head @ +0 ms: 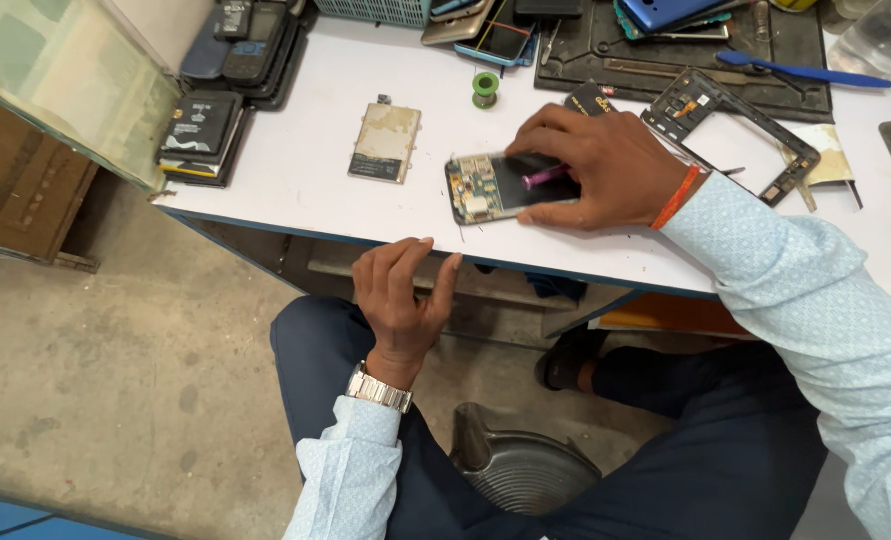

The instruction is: The person uses a purple screwdriver and tweezers to work on the internal components of a disassembled smartphone. They carefully manipulate small parts on the motherboard and screen assembly, occasionally repositioning the phone on the workbench.

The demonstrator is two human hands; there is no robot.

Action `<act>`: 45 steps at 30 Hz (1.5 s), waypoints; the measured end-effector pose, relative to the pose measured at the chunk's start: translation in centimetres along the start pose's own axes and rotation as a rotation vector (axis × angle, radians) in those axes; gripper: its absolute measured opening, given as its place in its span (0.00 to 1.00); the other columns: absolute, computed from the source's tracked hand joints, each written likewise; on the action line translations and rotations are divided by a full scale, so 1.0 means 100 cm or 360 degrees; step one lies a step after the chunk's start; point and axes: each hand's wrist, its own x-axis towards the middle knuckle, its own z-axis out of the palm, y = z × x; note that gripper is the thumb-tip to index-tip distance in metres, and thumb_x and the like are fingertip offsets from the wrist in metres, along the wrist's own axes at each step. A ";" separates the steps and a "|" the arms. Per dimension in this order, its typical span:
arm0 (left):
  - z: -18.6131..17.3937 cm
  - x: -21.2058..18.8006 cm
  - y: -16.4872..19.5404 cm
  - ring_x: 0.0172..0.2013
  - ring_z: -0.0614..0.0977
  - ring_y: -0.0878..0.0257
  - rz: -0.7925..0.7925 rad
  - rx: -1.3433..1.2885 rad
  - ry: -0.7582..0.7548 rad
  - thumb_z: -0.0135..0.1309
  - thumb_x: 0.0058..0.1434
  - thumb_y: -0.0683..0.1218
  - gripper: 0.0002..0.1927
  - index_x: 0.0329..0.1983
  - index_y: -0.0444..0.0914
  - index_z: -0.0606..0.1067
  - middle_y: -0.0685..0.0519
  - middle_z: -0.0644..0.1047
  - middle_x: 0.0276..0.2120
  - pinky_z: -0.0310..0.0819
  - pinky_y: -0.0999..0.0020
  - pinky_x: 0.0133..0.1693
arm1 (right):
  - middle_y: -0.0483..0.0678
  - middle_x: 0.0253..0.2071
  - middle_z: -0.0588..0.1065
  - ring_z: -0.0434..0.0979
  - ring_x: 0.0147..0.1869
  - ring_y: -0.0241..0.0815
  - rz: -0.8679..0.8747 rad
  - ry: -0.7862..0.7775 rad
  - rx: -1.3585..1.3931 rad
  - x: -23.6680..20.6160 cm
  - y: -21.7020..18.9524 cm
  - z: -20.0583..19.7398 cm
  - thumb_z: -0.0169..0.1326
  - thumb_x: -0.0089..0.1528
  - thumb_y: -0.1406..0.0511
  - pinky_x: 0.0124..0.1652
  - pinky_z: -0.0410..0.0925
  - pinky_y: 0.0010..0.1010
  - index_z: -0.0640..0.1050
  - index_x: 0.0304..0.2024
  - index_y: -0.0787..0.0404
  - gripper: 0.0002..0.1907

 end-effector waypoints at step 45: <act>-0.016 0.113 0.003 0.51 0.81 0.59 0.0000 -0.0250 -0.0943 0.61 0.57 0.34 0.08 0.37 0.39 0.82 0.56 0.81 0.45 0.74 0.61 0.47 | 0.52 0.49 0.80 0.79 0.27 0.39 0.0196 0.0208 -0.0104 -0.031 0.015 0.022 0.71 0.46 0.46 0.21 0.67 0.26 0.81 0.45 0.64 0.35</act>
